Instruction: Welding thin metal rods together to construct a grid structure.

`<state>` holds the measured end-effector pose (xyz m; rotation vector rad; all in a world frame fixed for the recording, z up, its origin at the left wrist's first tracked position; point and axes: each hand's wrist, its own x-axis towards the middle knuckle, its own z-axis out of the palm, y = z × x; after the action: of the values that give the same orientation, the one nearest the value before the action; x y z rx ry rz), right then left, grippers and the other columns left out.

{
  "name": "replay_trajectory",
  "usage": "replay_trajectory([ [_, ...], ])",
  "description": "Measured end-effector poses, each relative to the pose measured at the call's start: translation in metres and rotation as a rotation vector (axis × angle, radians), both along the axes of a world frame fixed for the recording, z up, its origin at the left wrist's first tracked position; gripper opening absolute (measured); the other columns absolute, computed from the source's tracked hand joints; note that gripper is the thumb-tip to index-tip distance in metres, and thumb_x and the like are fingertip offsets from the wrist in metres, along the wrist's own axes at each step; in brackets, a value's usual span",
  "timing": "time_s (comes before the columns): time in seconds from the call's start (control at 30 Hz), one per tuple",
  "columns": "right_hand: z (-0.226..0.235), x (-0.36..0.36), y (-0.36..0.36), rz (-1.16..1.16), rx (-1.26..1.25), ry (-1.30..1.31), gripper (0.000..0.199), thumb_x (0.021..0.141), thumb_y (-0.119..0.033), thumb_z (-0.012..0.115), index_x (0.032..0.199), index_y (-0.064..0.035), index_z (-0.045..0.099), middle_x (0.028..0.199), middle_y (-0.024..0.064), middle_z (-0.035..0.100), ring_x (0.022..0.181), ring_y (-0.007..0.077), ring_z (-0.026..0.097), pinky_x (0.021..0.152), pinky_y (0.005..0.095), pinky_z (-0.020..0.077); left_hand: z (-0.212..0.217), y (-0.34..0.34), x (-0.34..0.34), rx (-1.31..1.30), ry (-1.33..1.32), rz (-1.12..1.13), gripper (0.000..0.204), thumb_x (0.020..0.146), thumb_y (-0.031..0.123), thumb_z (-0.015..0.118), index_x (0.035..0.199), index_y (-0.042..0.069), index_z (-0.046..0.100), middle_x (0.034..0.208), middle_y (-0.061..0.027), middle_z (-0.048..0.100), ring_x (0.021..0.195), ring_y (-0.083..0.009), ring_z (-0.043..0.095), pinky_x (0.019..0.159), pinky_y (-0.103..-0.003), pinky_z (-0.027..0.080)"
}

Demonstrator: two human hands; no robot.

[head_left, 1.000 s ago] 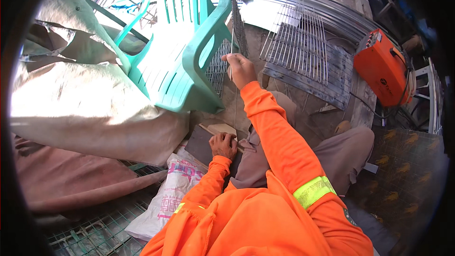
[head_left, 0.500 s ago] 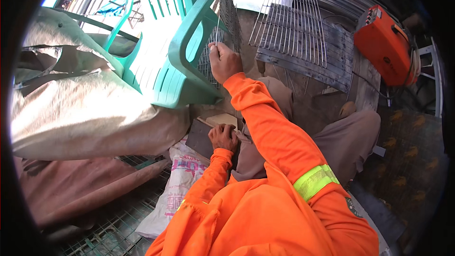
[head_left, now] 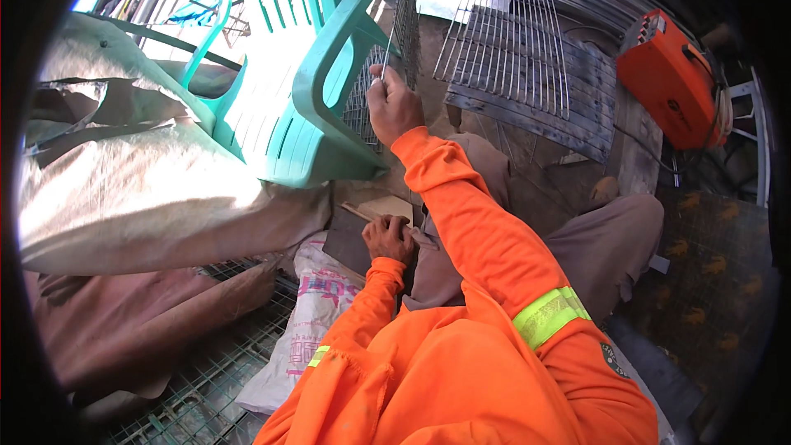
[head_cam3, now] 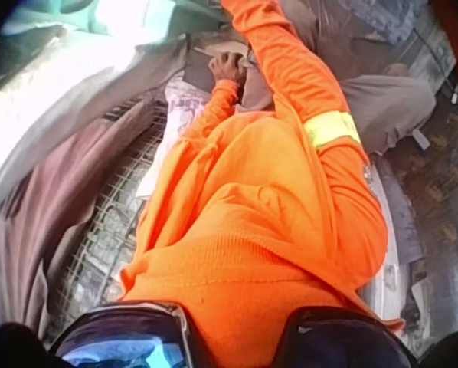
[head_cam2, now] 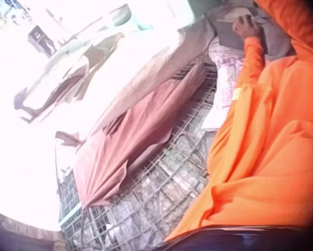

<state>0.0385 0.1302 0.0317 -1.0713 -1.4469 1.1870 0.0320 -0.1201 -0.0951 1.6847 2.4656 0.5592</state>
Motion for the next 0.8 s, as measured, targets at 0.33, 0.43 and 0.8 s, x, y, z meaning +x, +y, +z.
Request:
replay_trajectory([
  [0.33, 0.014, 0.024, 0.003, -0.116, 0.161, -0.102, 0.028, 0.092, -0.017, 0.049, 0.111, -0.0040, 0.064, 0.059, 0.0132, 0.057, 0.052, 0.0237, 0.059, 0.053, 0.0372, 0.0452, -0.001, 0.002, 0.001, 0.064, 0.046, 0.009, 0.015, 0.074, 0.019, 0.064, 0.088, 0.017, 0.066, 0.092, -0.0055, 0.057, 0.094, -0.0265, 0.053, 0.091, -0.042, 0.036],
  [0.43, 0.019, 0.026, 0.005, -0.069, 0.144, -0.056, 0.028, 0.092, -0.017, 0.048, 0.111, -0.0043, 0.063, 0.059, 0.0131, 0.057, 0.053, 0.0239, 0.060, 0.054, 0.0373, 0.0453, -0.002, 0.002, 0.001, 0.074, 0.042, 0.016, 0.014, 0.074, 0.019, 0.064, 0.087, 0.016, 0.067, 0.092, -0.0055, 0.057, 0.094, -0.0265, 0.053, 0.092, -0.042, 0.036],
  [0.8, 0.009, 0.017, 0.002, 0.316, -0.018, -0.347, 0.033, 0.091, -0.032, 0.046, 0.110, -0.0086, 0.060, 0.084, 0.0197, 0.069, 0.082, 0.0412, 0.066, 0.077, 0.0497, 0.0517, -0.007, -0.001, 0.000, 0.052, 0.074, 0.019, 0.017, 0.073, 0.020, 0.064, 0.089, 0.017, 0.066, 0.094, -0.0058, 0.057, 0.097, -0.0276, 0.053, 0.093, -0.043, 0.036],
])
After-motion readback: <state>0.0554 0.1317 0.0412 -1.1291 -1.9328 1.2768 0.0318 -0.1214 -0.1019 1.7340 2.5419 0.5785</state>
